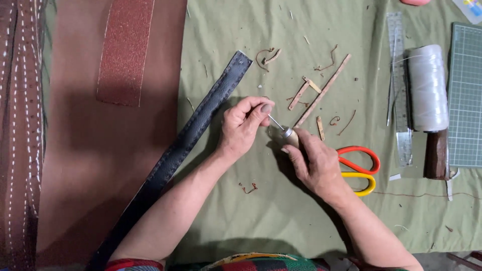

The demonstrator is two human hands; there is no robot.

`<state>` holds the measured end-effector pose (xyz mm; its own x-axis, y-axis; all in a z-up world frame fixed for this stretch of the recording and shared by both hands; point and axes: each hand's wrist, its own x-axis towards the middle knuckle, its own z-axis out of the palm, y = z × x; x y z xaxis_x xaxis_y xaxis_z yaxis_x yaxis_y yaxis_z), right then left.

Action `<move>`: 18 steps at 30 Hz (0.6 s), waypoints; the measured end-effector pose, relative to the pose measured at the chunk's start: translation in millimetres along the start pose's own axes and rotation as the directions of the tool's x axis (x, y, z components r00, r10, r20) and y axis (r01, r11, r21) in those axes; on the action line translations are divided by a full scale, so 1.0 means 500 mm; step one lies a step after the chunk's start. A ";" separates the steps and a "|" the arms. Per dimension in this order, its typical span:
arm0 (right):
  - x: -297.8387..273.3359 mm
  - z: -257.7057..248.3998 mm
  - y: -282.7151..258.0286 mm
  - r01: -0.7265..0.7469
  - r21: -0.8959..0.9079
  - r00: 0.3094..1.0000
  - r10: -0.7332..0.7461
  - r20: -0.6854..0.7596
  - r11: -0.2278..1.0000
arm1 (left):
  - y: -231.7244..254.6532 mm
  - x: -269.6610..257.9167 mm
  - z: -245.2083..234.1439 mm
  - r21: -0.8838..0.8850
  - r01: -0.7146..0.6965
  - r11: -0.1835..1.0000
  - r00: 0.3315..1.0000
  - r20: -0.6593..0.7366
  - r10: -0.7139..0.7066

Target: A person uses an awl and their hands to manipulate and assemble small strips of leather on a workshop table.

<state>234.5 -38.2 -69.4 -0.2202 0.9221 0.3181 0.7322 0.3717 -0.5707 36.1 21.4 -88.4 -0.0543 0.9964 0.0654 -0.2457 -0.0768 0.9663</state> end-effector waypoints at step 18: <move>0.032 -0.053 -0.036 -0.568 0.683 0.821 0.367 0.437 0.459 | -0.031 0.009 0.005 -0.073 0.065 0.995 0.998 0.002 -0.065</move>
<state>234.6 -33.0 -33.9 -0.1938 0.9405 -0.2790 0.0217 -0.2802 -0.9597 42.2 27.2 -102.5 -0.0360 0.9993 0.0027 -0.3185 -0.0140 0.9478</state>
